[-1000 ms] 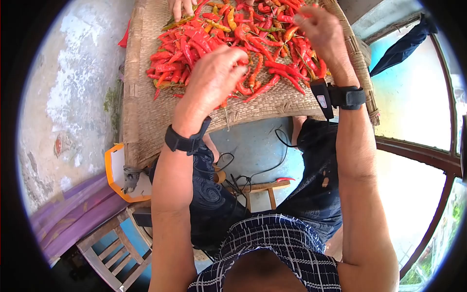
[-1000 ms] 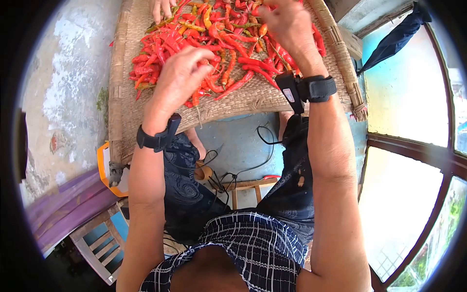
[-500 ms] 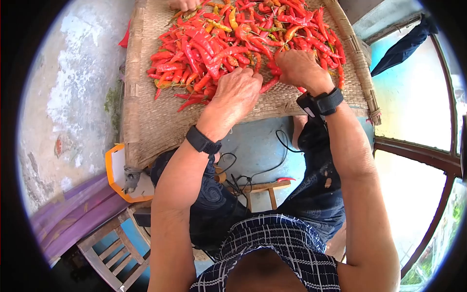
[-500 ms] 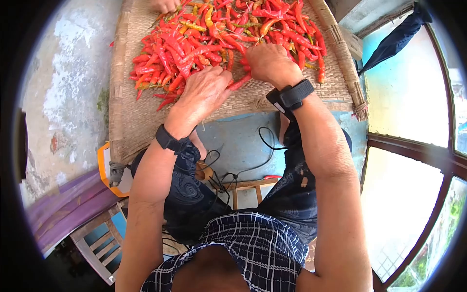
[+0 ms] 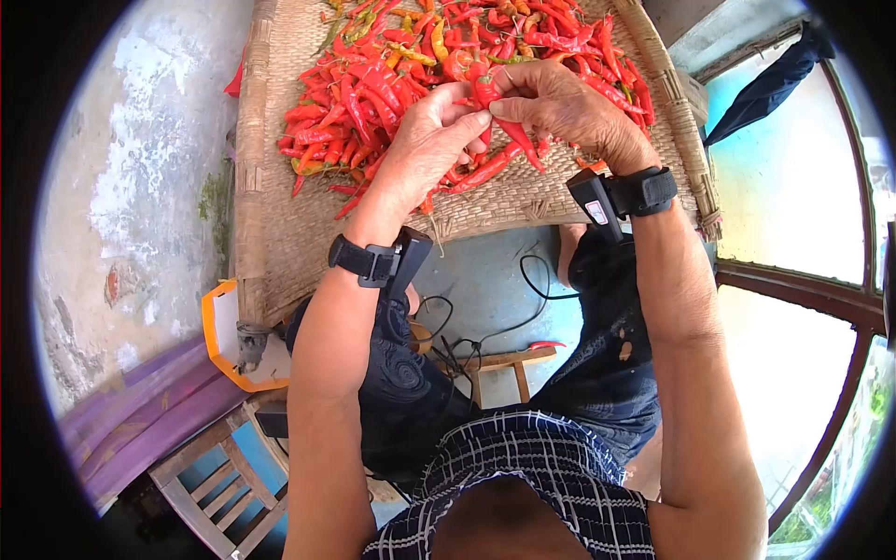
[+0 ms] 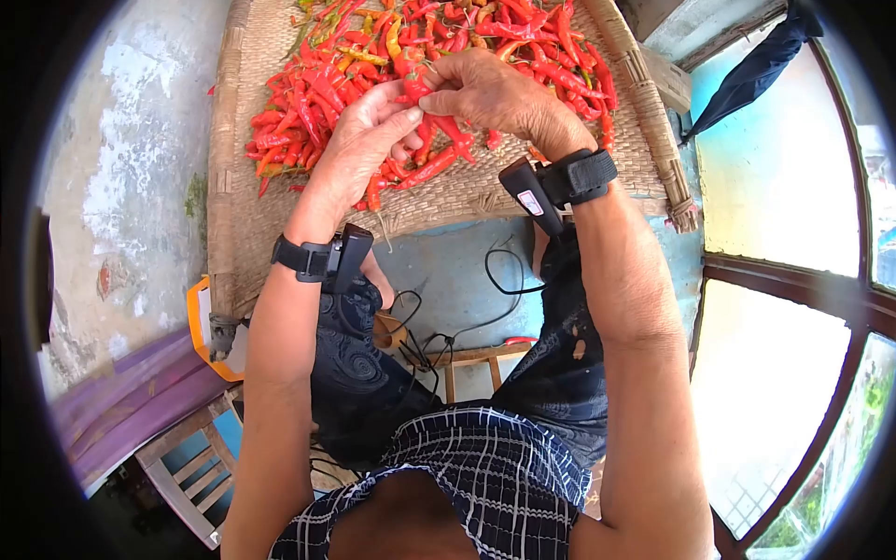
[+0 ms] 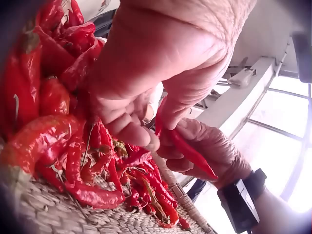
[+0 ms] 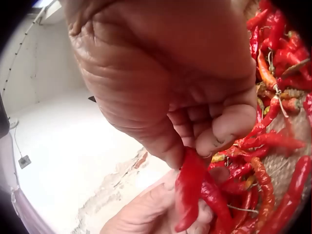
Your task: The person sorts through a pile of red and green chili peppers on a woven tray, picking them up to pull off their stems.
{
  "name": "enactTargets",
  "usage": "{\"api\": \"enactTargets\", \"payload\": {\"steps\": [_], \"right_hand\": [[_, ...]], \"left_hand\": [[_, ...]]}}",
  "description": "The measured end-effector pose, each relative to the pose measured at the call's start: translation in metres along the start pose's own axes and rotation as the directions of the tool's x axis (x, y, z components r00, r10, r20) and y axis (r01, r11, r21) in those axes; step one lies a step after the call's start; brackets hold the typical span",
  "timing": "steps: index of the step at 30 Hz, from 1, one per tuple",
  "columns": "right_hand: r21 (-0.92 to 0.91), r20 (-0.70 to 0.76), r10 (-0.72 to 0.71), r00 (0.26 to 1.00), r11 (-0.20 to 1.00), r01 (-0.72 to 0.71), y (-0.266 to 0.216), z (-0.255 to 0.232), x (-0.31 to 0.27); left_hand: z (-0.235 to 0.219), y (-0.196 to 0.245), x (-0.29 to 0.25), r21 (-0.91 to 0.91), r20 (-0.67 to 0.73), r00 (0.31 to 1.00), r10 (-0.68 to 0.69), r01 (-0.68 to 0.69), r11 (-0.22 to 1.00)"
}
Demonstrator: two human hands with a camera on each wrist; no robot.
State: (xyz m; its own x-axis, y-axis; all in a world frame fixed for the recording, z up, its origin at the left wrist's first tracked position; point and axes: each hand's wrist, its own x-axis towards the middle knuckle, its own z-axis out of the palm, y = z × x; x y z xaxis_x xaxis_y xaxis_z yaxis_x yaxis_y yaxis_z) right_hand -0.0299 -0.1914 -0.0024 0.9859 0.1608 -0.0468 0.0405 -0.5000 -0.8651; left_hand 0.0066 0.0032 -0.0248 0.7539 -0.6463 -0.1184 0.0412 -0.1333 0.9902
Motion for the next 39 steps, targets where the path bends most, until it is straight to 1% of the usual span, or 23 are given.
{"api": "enactTargets", "payload": {"steps": [3,5,8,9,10,11,12,13,15,17,18,21,24,26,27,28,29,31,33,34,35,37,39], "right_hand": [[0.113,0.051,0.034,0.998,0.993,-0.039,0.000,-0.001,0.001],[0.161,0.036,0.052,0.998,0.985,-0.057,0.000,-0.007,0.000],[-0.092,-0.371,-0.065,0.926,0.995,0.033,0.007,-0.028,-0.001],[-0.091,-0.370,-0.066,0.927,0.995,0.034,0.019,-0.034,0.002],[-0.442,-0.553,-0.229,0.801,0.896,-0.049,0.025,-0.035,0.004],[-0.699,-0.627,-0.441,0.642,0.682,-0.215,0.030,-0.034,0.005],[-0.551,-0.678,-0.365,0.638,0.827,-0.113,0.036,-0.038,0.002],[-0.552,-0.677,-0.366,0.638,0.826,-0.112,0.029,-0.032,0.000],[-0.113,-0.443,-0.134,0.887,0.989,0.093,0.013,-0.010,0.002],[-0.039,-0.228,-0.001,0.974,0.999,-0.008,-0.002,0.013,0.003],[-0.090,-0.182,-0.098,0.978,0.993,0.082,-0.004,0.022,0.003],[-0.101,-0.170,-0.103,0.980,0.991,0.087,0.001,0.024,0.010],[-0.115,-0.301,-0.041,0.953,0.993,0.006,0.004,0.000,0.014],[-0.159,-0.481,-0.035,0.876,0.986,-0.047,0.015,-0.024,0.016],[-0.209,-0.569,-0.073,0.819,0.976,-0.058,0.022,-0.034,0.014],[-0.303,-0.689,-0.163,0.706,0.950,-0.077,0.020,-0.038,0.012],[-0.619,-0.685,-0.345,0.642,0.740,-0.263,0.034,-0.041,0.015],[-0.807,-0.582,-0.558,0.592,0.489,-0.332,0.045,-0.040,0.017],[-0.592,-0.662,-0.318,0.678,0.777,-0.214,0.040,-0.031,0.023],[-0.506,-0.578,-0.235,0.782,0.855,-0.117,0.031,-0.017,0.019],[-0.594,-0.431,-0.289,0.855,0.804,-0.028,0.035,-0.007,0.020],[-0.723,-0.267,-0.196,0.944,0.688,-0.061,0.038,0.020,0.021],[-0.735,-0.237,-0.127,0.963,0.672,-0.093,0.037,0.033,0.020]], "left_hand": [[-0.001,0.006,-0.002,-0.060,0.056,0.998,0.009,-0.005,0.998],[-0.001,0.009,-0.003,-0.033,-0.086,0.996,0.023,-0.026,0.999],[-0.012,0.006,-0.001,-0.015,-0.180,0.984,0.009,-0.011,1.000],[-0.013,0.005,0.000,-0.013,-0.182,0.983,0.008,-0.011,1.000],[-0.014,0.004,0.001,-0.028,-0.202,0.979,0.016,-0.022,0.999],[-0.015,0.003,0.001,-0.042,-0.220,0.975,0.024,-0.034,0.999],[-0.015,0.003,0.002,-0.049,-0.208,0.978,0.019,-0.030,0.998],[-0.014,0.003,0.002,-0.050,-0.209,0.978,0.020,-0.031,0.998],[-0.009,0.005,0.002,0.032,-0.139,0.988,0.068,-0.064,0.997],[-0.002,0.007,0.001,0.093,-0.151,0.987,0.050,-0.036,0.995],[0.001,0.008,0.001,0.092,-0.113,0.992,0.054,-0.043,0.995],[0.002,0.002,0.001,0.124,-0.080,0.996,0.037,-0.027,0.992],[0.009,-0.003,-0.004,0.250,-0.186,0.979,0.082,-0.034,0.968],[0.012,-0.008,-0.009,0.745,0.091,0.933,0.348,-0.296,0.598],[0.016,-0.013,-0.012,0.745,0.091,0.933,0.348,-0.295,0.598],[0.020,-0.019,-0.016,0.845,0.187,0.908,0.374,-0.343,0.410],[0.024,-0.023,-0.018,0.903,0.285,0.881,0.378,-0.380,0.203],[0.029,-0.026,-0.018,0.925,0.280,0.897,0.341,-0.347,0.154],[0.031,-0.027,-0.015,0.950,0.239,0.931,0.276,-0.283,0.131],[0.032,-0.029,-0.014,0.949,0.243,0.930,0.277,-0.287,0.131],[0.032,-0.031,-0.013,0.956,0.229,0.938,0.259,-0.266,0.121],[0.034,-0.032,-0.012,0.963,0.215,0.946,0.242,-0.247,0.109],[0.037,-0.031,-0.011,0.973,0.169,0.963,0.210,-0.197,0.120]]}}
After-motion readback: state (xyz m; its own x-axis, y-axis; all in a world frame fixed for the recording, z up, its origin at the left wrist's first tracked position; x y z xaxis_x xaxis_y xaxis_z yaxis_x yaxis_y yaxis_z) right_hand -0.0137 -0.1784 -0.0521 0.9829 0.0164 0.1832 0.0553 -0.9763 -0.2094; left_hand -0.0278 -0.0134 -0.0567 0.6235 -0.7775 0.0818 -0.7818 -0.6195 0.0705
